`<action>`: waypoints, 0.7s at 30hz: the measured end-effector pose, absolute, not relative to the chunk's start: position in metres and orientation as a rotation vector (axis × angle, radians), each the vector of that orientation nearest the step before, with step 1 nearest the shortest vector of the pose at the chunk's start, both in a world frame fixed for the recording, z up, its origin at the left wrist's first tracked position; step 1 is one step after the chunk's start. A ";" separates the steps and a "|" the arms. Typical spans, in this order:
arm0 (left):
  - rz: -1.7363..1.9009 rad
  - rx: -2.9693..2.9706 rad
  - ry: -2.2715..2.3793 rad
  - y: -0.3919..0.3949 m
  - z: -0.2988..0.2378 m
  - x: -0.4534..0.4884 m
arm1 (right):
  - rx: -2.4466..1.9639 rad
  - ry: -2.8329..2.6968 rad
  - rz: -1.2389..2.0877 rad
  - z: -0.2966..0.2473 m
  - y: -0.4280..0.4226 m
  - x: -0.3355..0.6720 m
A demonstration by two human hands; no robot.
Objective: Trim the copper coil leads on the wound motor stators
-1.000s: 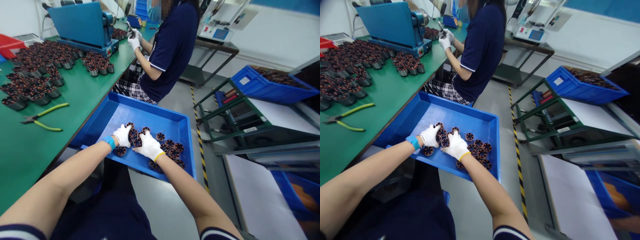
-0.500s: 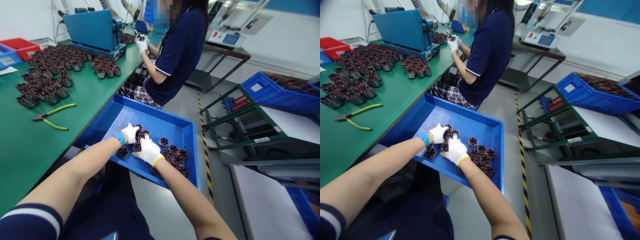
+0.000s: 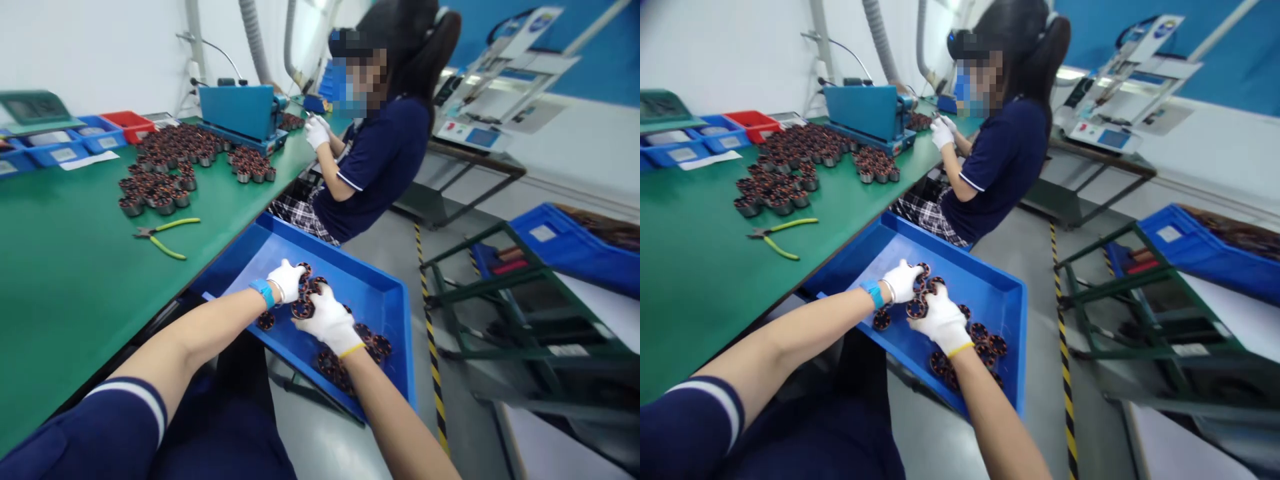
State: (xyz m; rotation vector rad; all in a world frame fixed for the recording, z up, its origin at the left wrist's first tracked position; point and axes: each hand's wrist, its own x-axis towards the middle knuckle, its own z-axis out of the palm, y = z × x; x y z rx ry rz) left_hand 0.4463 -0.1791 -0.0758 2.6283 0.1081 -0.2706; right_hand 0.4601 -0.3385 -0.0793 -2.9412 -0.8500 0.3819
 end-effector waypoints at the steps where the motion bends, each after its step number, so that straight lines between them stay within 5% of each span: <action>1: -0.234 2.625 0.107 -0.179 -0.065 0.446 | -2.943 -0.869 0.343 -0.071 -0.340 0.463; 11: 0.166 2.620 0.502 -0.119 0.031 0.355 | -2.656 -1.453 0.007 0.012 -0.273 0.443; 21: 0.401 2.137 1.835 -0.050 0.043 0.032 | -1.632 -2.582 0.129 0.040 -0.064 0.199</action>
